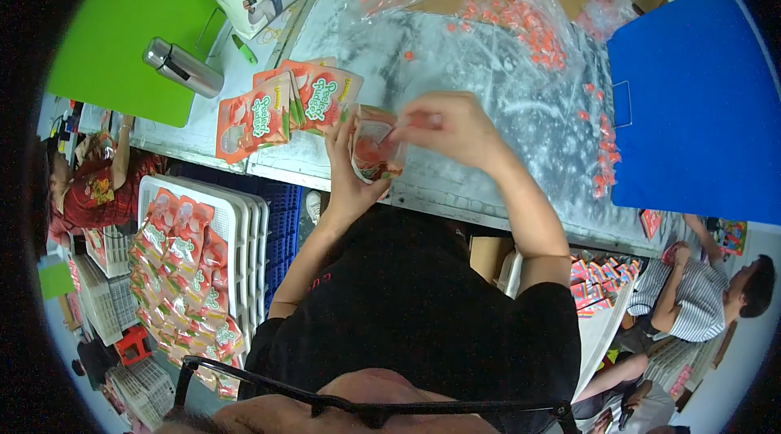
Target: Packaging small items into plastic bags at a factory workbench.
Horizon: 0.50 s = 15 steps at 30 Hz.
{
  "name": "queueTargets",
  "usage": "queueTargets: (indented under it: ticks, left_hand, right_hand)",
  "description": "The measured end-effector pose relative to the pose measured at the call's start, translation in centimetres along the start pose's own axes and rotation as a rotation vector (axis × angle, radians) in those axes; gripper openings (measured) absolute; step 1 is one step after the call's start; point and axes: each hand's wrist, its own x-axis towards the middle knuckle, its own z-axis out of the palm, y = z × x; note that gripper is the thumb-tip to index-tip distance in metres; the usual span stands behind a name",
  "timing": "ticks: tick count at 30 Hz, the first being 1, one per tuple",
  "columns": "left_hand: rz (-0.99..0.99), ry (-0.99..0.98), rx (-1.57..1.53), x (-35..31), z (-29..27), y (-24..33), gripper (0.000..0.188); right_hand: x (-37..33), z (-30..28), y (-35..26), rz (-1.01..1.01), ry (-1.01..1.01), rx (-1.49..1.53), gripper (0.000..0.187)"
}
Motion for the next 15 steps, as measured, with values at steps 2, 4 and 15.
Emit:
queueTargets:
  ticks: [2,4,15]
  left_hand:
    - [-0.008,0.004,-0.045,-0.2,0.8,-0.4,0.111]
    - [0.041,0.012,-0.048,-0.3,1.3,-0.3,0.113]
    - [-0.007,0.088,-0.054,-0.5,1.3,0.2,0.119]
  right_hand:
    - [1.2,0.8,-2.2,-0.165,-0.136,-0.203,0.021]
    - [2.1,1.9,-2.8,-0.124,-0.325,-0.622,0.023]
    - [1.6,4.2,-5.6,-0.136,-0.140,-0.553,0.027]
